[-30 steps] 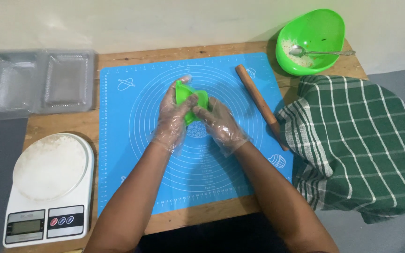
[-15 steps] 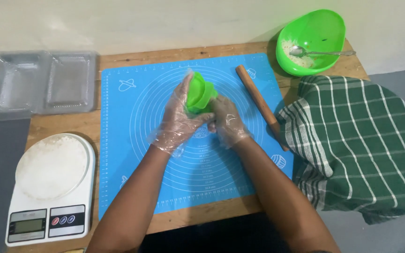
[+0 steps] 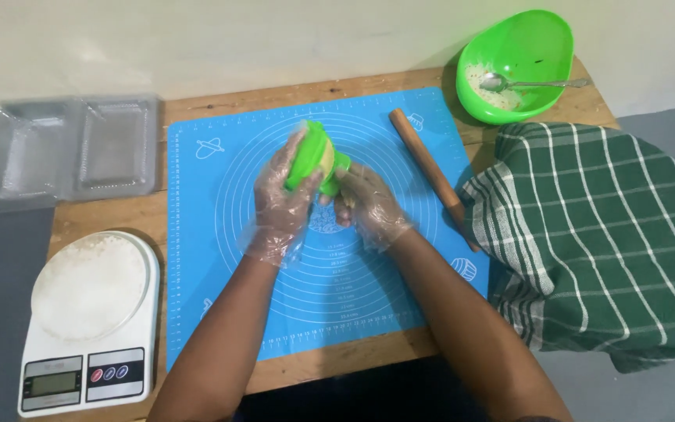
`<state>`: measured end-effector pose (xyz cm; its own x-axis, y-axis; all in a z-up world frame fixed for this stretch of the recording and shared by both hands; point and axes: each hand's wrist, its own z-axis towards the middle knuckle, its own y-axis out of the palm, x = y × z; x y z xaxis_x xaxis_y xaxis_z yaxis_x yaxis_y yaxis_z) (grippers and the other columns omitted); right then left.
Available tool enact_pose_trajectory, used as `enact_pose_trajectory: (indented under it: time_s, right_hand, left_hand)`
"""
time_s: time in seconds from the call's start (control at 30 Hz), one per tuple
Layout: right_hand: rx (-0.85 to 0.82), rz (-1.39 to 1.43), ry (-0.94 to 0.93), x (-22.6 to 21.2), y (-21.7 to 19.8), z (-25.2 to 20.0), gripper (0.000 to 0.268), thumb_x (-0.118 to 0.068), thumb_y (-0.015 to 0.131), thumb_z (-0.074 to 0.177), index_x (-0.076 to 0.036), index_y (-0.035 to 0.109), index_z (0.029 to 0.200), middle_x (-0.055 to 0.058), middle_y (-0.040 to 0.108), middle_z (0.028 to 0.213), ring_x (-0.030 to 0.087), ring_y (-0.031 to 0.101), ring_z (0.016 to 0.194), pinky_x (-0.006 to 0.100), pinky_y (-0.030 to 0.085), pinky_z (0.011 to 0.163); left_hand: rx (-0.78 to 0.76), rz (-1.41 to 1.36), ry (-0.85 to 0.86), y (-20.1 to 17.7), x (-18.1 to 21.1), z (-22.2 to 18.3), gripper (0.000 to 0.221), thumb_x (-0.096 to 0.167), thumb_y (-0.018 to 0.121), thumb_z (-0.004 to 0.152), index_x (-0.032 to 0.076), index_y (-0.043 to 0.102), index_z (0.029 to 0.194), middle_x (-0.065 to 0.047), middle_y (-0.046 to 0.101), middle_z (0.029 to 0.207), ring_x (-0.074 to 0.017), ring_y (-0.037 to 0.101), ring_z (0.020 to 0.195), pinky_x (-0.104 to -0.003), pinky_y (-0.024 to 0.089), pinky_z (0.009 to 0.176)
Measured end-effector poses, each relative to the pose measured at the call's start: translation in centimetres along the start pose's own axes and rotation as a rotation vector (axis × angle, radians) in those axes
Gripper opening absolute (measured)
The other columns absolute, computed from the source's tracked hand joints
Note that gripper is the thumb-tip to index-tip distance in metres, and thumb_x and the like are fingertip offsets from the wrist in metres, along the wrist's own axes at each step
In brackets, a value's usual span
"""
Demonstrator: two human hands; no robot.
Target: Rolling out dough and filling a pastry mold with a spoon
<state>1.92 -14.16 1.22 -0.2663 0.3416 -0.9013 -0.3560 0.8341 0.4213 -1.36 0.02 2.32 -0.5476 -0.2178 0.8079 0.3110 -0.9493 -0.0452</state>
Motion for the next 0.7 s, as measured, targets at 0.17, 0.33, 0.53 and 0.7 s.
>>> enact_pose_trajectory:
  time_s: [0.17, 0.33, 0.53, 0.7]
  right_hand:
    - [-0.003, 0.021, -0.005, -0.3, 0.3, -0.3, 0.029, -0.018, 0.049, 0.102, 0.006, 0.055, 0.117, 0.020, 0.061, 0.073, 0.013, 0.048, 0.044, 0.026, 0.044, 0.034]
    - [-0.032, -0.015, -0.046, 1.2, -0.8, 0.7, 0.034, -0.019, 0.049, 0.105, 0.008, 0.056, 0.124, 0.022, 0.065, 0.076, 0.013, 0.051, 0.043, 0.026, 0.047, 0.034]
    - [0.033, -0.162, -0.160, 0.9, -1.6, 1.1, 0.025, -0.013, 0.047, 0.106, 0.008, 0.056, 0.116, 0.019, 0.064, 0.073, 0.011, 0.053, 0.044, 0.024, 0.047, 0.036]
    - [0.144, -0.862, -0.333, 0.8, -2.3, 0.4, 0.029, -0.030, 0.050, 0.108, -0.002, 0.058, 0.110, 0.031, 0.064, 0.095, 0.052, 0.065, 0.091, 0.059, 0.052, 0.077]
  left_hand:
    - [0.101, -0.255, -0.160, 0.0, -2.5, -0.8, 0.058, 0.036, 0.060, 0.100, 0.001, 0.051, 0.146, -0.021, 0.065, 0.125, -0.0214, 0.064, 0.099, -0.031, 0.058, 0.079]
    - [0.373, -0.179, -0.503, -1.6, -5.6, -1.2, 0.044, 0.051, 0.057, 0.102, 0.011, 0.069, 0.117, -0.010, 0.077, 0.094, -0.0142, 0.075, 0.081, -0.025, 0.053, 0.066]
    - [0.486, -0.023, -0.187, -0.5, -3.5, 0.0, 0.039, 0.023, 0.064, 0.101, 0.010, 0.049, 0.135, -0.013, 0.055, 0.128, -0.0236, 0.050, 0.121, -0.036, 0.042, 0.101]
    - [0.223, 0.429, 0.141, -1.2, -5.0, -0.3, 0.028, 0.004, 0.070, 0.090, 0.006, 0.067, 0.118, -0.017, 0.067, 0.105, -0.0402, 0.066, 0.100, -0.049, 0.051, 0.087]
